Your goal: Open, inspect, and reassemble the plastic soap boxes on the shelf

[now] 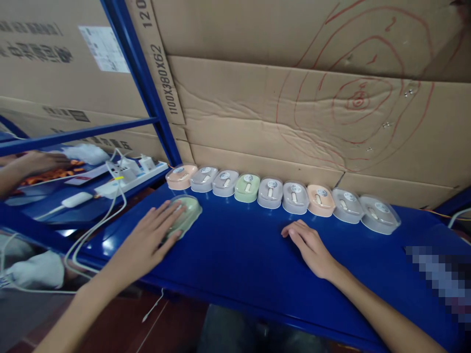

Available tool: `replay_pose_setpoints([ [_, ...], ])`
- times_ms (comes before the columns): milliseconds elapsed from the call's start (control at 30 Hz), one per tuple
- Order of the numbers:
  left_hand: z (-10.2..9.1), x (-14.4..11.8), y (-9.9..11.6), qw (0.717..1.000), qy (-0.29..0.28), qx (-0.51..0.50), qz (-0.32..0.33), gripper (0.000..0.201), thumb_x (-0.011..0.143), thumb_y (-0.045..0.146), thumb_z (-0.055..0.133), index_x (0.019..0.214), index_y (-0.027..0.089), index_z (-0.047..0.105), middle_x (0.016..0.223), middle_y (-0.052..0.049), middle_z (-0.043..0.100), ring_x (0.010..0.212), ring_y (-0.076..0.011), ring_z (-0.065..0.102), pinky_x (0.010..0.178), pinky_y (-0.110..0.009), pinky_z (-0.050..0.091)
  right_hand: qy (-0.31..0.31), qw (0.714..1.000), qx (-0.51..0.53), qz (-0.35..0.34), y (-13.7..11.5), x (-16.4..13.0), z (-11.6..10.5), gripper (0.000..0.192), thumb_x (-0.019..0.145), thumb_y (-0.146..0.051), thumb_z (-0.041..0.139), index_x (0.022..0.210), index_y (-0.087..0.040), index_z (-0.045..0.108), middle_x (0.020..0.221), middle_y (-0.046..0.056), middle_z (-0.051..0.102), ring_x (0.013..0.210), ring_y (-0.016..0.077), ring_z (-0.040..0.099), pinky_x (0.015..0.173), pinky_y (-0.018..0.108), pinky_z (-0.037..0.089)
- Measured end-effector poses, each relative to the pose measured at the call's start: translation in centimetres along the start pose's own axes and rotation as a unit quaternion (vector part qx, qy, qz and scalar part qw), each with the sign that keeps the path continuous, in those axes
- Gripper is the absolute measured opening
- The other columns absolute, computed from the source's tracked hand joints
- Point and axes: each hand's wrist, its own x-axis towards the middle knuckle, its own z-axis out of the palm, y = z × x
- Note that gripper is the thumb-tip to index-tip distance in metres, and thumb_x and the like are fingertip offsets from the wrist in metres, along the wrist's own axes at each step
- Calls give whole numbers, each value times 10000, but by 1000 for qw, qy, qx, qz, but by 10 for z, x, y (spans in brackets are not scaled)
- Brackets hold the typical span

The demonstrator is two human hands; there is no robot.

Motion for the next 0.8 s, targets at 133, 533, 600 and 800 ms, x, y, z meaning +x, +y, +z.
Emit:
replay_pose_setpoints([
  [133, -11, -13, -54, 999, 9, 12, -36, 632, 1098, 498, 437, 1663, 218, 481, 1719, -101, 509, 1654, -345, 379, 1349, -621, 287, 3, 1000, -2, -6, -1, 1, 1, 463, 1190, -528, 364, 1003, -272, 701, 1017, 48, 759, 1017, 264, 655, 960, 456, 483],
  [533, -23, -17, -75, 998, 0, -4, -59, 609, 1022, 479, 541, 1597, 282, 577, 1690, -69, 541, 1627, -347, 428, 1326, -620, 325, 9, 999, -26, -22, 1, 2, 1, 469, 1186, -525, 364, 995, -277, 714, 1005, 54, 779, 1001, 270, 691, 938, 452, 531],
  [600, -21, -16, -77, 999, 7, -8, -51, 613, 1019, 482, 549, 1601, 290, 571, 1701, -55, 528, 1632, -347, 420, 1329, -621, 322, 15, 999, -40, -30, -3, 1, -4, 426, 1183, -499, 395, 1007, -275, 712, 1027, 59, 781, 1010, 275, 697, 956, 459, 533],
  [800, -14, -16, -83, 999, 14, -13, -36, 606, 1047, 451, 532, 1637, 317, 515, 1746, -9, 478, 1669, -327, 354, 1351, -628, 289, 143, 966, -203, -69, -7, -1, -72, 271, 1123, -477, 538, 1146, -268, 709, 1157, 105, 755, 1159, 340, 675, 1078, 533, 495],
])
